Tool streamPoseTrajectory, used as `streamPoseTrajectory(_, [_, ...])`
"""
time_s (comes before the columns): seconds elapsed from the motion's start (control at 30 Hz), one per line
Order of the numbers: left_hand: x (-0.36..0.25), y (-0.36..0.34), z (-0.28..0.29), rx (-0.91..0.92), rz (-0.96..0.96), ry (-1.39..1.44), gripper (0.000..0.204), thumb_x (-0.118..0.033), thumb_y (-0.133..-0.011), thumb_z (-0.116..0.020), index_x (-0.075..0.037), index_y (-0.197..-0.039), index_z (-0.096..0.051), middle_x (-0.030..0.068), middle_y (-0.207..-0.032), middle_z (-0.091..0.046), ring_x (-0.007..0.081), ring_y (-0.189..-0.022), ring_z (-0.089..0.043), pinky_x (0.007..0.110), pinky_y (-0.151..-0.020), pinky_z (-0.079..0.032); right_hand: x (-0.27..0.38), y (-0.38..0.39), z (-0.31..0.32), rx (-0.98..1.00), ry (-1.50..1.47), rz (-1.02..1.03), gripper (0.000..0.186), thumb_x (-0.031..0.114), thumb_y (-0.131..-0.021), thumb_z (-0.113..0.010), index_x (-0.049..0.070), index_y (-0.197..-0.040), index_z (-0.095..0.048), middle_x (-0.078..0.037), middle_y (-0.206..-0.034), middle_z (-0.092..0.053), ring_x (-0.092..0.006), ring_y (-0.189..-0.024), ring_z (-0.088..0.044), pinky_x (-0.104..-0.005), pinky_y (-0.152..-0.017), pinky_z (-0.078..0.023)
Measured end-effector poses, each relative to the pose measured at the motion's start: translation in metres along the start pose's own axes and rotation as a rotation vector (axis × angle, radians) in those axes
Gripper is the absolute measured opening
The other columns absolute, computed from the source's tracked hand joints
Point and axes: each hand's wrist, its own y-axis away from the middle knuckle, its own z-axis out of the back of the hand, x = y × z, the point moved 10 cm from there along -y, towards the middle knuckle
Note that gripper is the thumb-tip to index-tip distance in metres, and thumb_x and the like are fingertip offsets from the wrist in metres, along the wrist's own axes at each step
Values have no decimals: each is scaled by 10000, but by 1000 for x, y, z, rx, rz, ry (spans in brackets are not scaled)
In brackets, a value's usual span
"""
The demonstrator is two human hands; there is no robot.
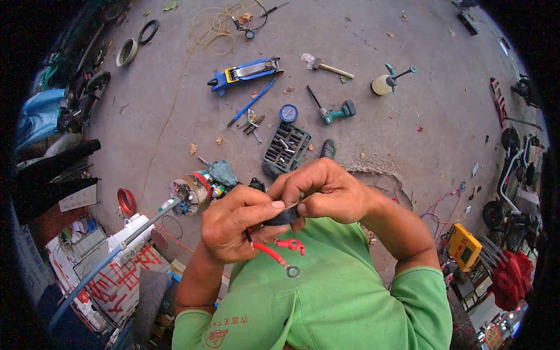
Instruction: The person strips the insulation from red and black wires, twists the exposed strands, and wraps the connection with black electrical tape. The person then picks up a roll of tape and continues wrapping the wire joint.
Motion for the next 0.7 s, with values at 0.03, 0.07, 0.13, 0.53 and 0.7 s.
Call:
streamPoseTrajectory(0.03, [-1, 0, 0, 0, -16, 8, 330, -95, -745, -842, -11, -1034, -707, 117, -849, -664, 188, -701, -626, 290, -581, -484, -1, 1, 0, 5, -4, -4, 209, 16, -797, -559, -70, -951, -670, -222, -1166, -637, -207, -836, -666, -316, -722, -559])
streamPoseTrajectory(0.07, [-2, -1, 0, 0, -32, 15, 356, -57, -717, -851, -15, -1041, -710, 116, -857, -669, 188, -695, -637, 286, -569, -494, -2, 2, 0, 11, -8, -8, 209, 17, -798, -560, -70, -953, -671, -221, -1165, -637, -207, -837, -665, -316, -721, -559])
streamPoseTrajectory(0.13, [-4, 0, 0, -5, -46, 28, 384, -20, -690, -860, -17, -1043, -712, 116, -862, -675, 186, -687, -646, 279, -556, -504, -3, 4, -2, 22, -23, -7, 202, 19, -800, -564, -68, -948, -671, -222, -1160, -639, -208, -836, -664, -315, -718, -557])
streamPoseTrajectory(0.53, [-7, 6, -4, -20, -72, 27, 340, -9, -708, -843, -11, -1018, -704, 120, -849, -665, 168, -683, -630, 261, -542, -481, -2, 5, -5, 29, 71, -38, 149, 31, -799, -598, -39, -912, -665, -205, -1121, -656, -169, -870, -645, -291, -713, -531])
streamPoseTrajectory(0.7, [-6, 9, 7, -123, -98, 115, 344, 2, -733, -821, -10, -1045, -676, 137, -870, -669, 153, -657, -609, 250, -517, -453, 5, 9, -5, -32, 6, 79, 218, 22, -831, -660, -62, -1032, -644, -203, -1133, -648, -197, -881, -649, -316, -737, -534])
